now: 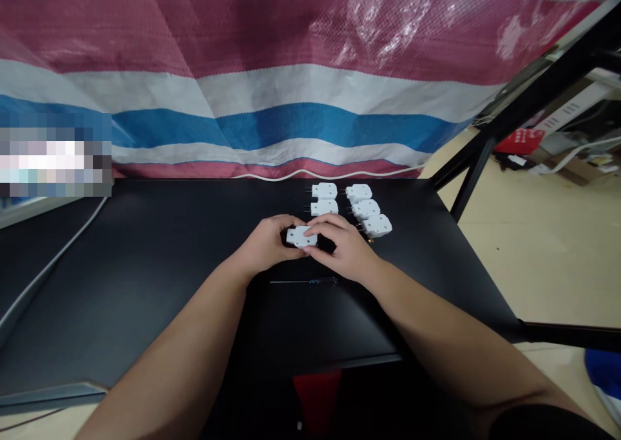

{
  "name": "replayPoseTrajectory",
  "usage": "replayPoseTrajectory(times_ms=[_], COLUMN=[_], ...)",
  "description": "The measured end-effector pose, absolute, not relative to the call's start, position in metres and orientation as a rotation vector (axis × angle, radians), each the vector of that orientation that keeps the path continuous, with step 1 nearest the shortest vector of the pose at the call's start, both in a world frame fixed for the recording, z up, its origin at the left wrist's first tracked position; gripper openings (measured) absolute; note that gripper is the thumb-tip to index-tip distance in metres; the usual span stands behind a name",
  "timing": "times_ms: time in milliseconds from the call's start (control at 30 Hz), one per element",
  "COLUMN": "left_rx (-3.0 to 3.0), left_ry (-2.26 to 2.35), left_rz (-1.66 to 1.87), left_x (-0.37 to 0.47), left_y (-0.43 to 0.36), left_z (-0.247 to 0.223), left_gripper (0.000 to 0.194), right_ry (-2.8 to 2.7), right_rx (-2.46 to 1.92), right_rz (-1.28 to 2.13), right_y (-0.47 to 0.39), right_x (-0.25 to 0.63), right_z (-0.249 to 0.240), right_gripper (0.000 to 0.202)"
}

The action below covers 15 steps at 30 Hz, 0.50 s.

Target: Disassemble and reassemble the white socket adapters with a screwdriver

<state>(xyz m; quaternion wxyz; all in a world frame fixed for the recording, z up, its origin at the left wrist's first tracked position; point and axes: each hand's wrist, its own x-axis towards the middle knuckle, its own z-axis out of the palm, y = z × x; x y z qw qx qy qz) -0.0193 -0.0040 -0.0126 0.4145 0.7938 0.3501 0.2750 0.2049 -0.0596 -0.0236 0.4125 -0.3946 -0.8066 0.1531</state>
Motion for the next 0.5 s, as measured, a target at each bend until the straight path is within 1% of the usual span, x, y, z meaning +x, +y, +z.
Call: replayPoseTrajectory(times_ms=[200,500], left_rx=[1.966,1.905], left_ry=[0.867,0.827], left_rz=[0.693,0.687], left_x=[-0.0194,-0.0212], left_y=[-0.0041,-0.0046], left_z=[-0.013,-0.0154], left_gripper=[0.036,0.037], right_ry=[-2.035,-2.038], right_rx=[-1.021,-1.044], right_rz=[0.38,0.466], right_y=[-0.0606,-0.0599], right_x=[0.2052,0.2068], right_z=[-0.0204,-0.0181], right_gripper=[0.019,0.017])
